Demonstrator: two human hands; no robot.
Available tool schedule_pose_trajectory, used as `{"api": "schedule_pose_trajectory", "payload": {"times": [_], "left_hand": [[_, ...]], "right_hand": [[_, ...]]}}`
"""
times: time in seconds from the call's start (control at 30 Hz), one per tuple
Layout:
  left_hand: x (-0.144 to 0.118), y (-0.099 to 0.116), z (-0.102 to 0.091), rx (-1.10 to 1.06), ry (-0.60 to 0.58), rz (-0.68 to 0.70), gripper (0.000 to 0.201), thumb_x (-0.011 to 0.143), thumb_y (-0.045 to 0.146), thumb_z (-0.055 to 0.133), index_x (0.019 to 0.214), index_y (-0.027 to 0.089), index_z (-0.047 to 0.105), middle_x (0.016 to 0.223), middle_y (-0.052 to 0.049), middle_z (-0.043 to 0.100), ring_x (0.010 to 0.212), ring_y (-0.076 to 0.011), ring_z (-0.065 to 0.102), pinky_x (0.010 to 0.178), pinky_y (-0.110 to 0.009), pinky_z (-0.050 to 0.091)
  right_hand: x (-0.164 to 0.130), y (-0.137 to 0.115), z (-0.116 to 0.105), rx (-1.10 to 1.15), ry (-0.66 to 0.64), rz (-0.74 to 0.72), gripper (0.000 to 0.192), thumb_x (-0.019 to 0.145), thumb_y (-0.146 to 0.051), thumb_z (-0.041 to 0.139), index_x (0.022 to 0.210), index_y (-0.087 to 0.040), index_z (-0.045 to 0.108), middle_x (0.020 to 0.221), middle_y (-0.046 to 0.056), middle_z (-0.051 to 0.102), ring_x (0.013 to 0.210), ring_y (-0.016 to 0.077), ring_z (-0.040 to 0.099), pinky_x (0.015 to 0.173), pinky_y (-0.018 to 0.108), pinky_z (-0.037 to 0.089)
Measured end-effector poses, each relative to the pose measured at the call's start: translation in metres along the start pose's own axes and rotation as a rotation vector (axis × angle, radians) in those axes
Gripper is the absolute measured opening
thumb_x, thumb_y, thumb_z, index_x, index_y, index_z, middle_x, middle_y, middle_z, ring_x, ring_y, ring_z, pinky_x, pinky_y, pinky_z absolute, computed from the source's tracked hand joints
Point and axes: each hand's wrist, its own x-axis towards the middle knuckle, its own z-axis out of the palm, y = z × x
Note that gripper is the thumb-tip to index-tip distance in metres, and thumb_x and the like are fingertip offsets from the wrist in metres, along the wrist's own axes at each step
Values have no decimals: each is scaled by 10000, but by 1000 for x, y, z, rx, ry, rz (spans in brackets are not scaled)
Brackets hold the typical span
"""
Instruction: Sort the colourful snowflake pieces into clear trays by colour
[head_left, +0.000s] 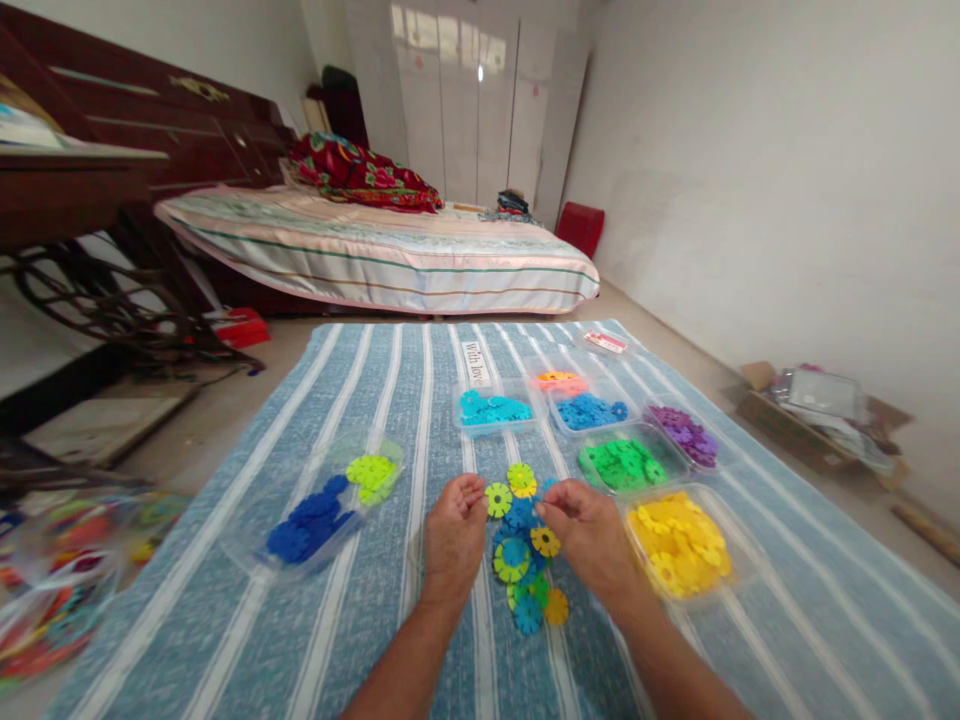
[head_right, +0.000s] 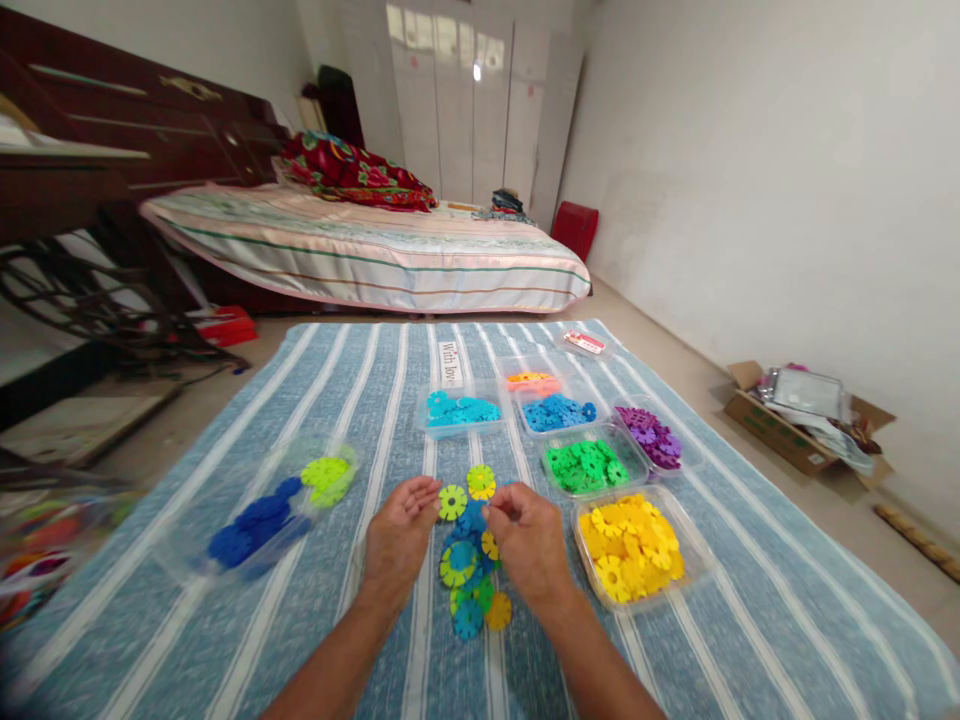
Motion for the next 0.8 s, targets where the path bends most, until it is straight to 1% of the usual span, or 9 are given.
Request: {"api": "schedule_pose_trajectory", "payload": {"times": [0.07,0.13,0.23,0.3,0.37,0.47,0.57,0.67,0.8], "left_hand": [[0,0,0,-6,-1,2,246,650,173,591,896,171,590,901,-65,694,836,-176,667,833,-348,523],[0,0,0,-3,-3,7,240,650,162,588,890,172,590,896,-64,696,828,-173,667,832,-346,525],[0,2,0,6,3,14,233,649,146,582,879,178,593,888,-56,698,828,-168,667,838,-344,526],[0,2,0,11,9,15,231,648,142,582,876,179,594,886,-54,698,833,-168,667,843,-345,525],[1,1,0,18,14,15,234,644,136,584,874,180,595,885,-53,697,829,-169,669,841,-347,527],[2,-2,0,32,18,13,256,639,128,592,889,184,600,893,-51,698,825,-173,671,834,-353,529],[2,-4,0,60,19,22,275,657,137,594,927,185,601,932,-61,694,856,-183,671,845,-362,525],[1,-2,-1,86,26,20,282,678,126,570,953,185,589,979,-73,683,899,-186,667,855,-357,521],[0,3,-2,101,35,15,288,691,106,552,966,188,576,1012,-79,672,930,-186,661,855,-347,517]], "right_hand": [[23,-7,-13,-149,33,-80,173,739,-310,566,606,-200,571,548,-45,556,538,121,514,533,226,392],[53,-12,-29,-319,139,-141,173,744,-317,557,625,-199,597,559,-34,577,546,132,527,564,244,403],[90,-15,-50,-421,306,-143,211,749,-322,561,865,-171,652,778,48,666,742,207,590,722,332,431],[95,-11,-54,-527,367,-174,310,778,-325,545,1007,-138,636,952,124,666,897,263,585,807,387,413],[82,-5,-45,-638,298,-242,292,824,-310,506,1020,-140,640,1004,144,659,935,270,584,822,384,409],[47,7,-17,-680,68,-317,155,825,-249,522,850,-209,670,860,67,683,816,212,610,745,306,426],[18,16,8,-723,-73,-317,92,785,-229,588,718,-230,651,742,38,652,759,193,601,667,272,420],[7,20,20,-774,-141,-293,57,758,-275,645,756,-218,651,819,69,650,833,225,591,686,296,427],[7,21,22,-791,-149,-301,98,731,-287,685,780,-209,652,872,90,645,903,258,571,736,335,433]]}}
